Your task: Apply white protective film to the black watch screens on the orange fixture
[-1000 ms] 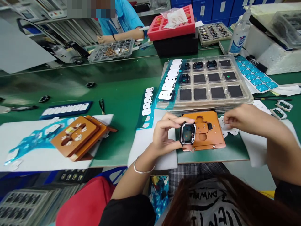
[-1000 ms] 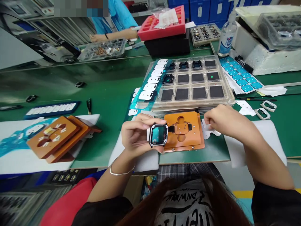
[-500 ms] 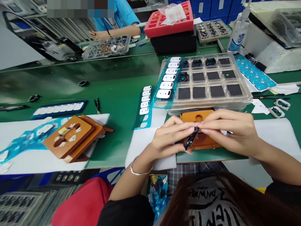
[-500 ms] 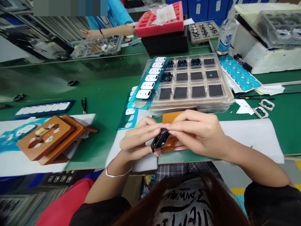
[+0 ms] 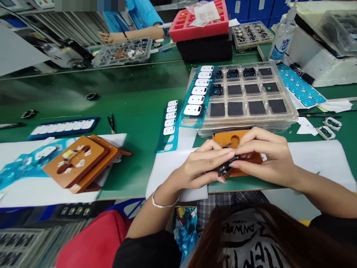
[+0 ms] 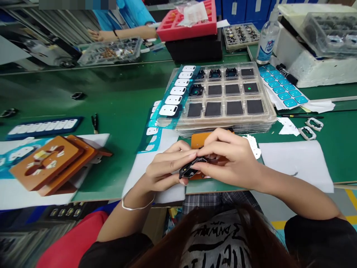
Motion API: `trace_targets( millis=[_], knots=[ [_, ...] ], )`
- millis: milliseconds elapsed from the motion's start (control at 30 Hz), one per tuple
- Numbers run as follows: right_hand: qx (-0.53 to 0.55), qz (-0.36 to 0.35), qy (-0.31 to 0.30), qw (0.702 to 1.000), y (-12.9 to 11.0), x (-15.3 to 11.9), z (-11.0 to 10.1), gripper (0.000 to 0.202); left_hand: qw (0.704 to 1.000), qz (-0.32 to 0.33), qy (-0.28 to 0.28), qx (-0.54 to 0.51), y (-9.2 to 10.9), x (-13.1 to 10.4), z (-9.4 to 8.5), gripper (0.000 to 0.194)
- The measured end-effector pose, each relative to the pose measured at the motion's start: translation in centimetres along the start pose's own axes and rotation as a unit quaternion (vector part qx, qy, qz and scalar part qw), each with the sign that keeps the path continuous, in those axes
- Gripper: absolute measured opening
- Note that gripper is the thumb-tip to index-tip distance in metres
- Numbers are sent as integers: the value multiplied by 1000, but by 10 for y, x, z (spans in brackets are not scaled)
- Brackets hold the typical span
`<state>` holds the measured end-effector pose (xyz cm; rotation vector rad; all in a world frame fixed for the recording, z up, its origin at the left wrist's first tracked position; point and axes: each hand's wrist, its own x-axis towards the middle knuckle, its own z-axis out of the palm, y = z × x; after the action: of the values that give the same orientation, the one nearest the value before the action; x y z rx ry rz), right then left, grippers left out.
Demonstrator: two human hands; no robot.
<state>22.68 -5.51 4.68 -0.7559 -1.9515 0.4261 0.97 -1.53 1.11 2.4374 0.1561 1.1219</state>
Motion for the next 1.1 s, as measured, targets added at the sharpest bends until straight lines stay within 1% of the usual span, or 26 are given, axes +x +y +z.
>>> trace_targets(
  millis=[67, 100, 133, 167, 200, 233, 267, 300, 333, 367, 400, 433, 467, 500, 533, 633, 767, 800, 867, 900, 967, 1100],
  knots=[
    [-32, -11, 7, 999, 0, -2, 4, 14, 1000, 5, 11, 3, -1, 0, 1, 56],
    [-41, -14, 9, 999, 0, -3, 5, 20, 1000, 9, 25, 9, -3, -1, -1, 52],
    [-46, -15, 11, 999, 0, -3, 5, 26, 998, 11, 55, 16, -7, -2, -4, 47],
    [-48, -12, 14, 999, 0, -4, 5, 31, 994, 6, 108, 27, -11, -4, -10, 41],
    [-52, -10, 16, 998, 0, -5, 4, 34, 982, -8, 183, 45, -17, -6, -18, 37],
    [-58, -9, 18, 998, 1, -5, 3, 34, 958, -30, 275, 72, -25, -10, -29, 35],
    [-68, -10, 18, 997, 2, -6, 1, 32, 921, -64, 371, 105, -33, -15, -42, 35],
    [-79, -15, 16, 997, 3, -6, 0, 28, 873, -113, 452, 145, -41, -22, -55, 37],
    [-90, -21, 10, 996, 4, -6, -2, 25, 823, -179, 505, 187, -48, -29, -69, 39],
    [-98, -26, 2, 995, 5, -7, -2, 22, 776, -270, 521, 232, -55, -37, -81, 39],
    [-104, -30, -8, 994, 7, -7, -3, 20, 728, -380, 498, 278, -61, -44, -91, 37],
    [-107, -33, -17, 994, 7, -8, -3, 19, 680, -485, 450, 315, -66, -51, -98, 34],
    [-109, -35, -25, 993, 8, -9, -3, 18, 635, -570, 395, 340, -69, -57, -102, 31],
    [-112, -38, -33, 992, 9, -10, -3, 16, 600, -629, 345, 355, -72, -62, -104, 28],
    [-115, -43, -40, 992, 10, -11, -3, 15, 578, -663, 310, 361, -75, -66, -103, 27],
    [-134, -66, -56, 987, 13, -12, -4, 13, 555, -695, 274, 366, -80, -70, -99, 29],
    [-159, -82, -64, 982, 19, -12, -6, 12, 524, -727, 236, 376, -83, -72, -98, 50],
    [-162, -83, -65, 981, 20, -12, -6, 10, 517, -735, 227, 377, -83, -73, -99, 53],
    [-164, -83, -69, 981, 22, -12, -6, 9, 506, -752, 206, 368, -82, -74, -101, 51],
    [-163, -83, -74, 980, 22, -12, -5, 9, 504, -760, 194, 362, -83, -74, -101, 49],
    [-162, -83, -84, 980, 23, -13, -4, 10, 513, -765, 171, 350, -83, -73, -101, 48],
    [-162, -82, -91, 979, 23, -14, -1, 10, 544, -754, 145, 339, -85, -68, -97, 63]
  ],
)
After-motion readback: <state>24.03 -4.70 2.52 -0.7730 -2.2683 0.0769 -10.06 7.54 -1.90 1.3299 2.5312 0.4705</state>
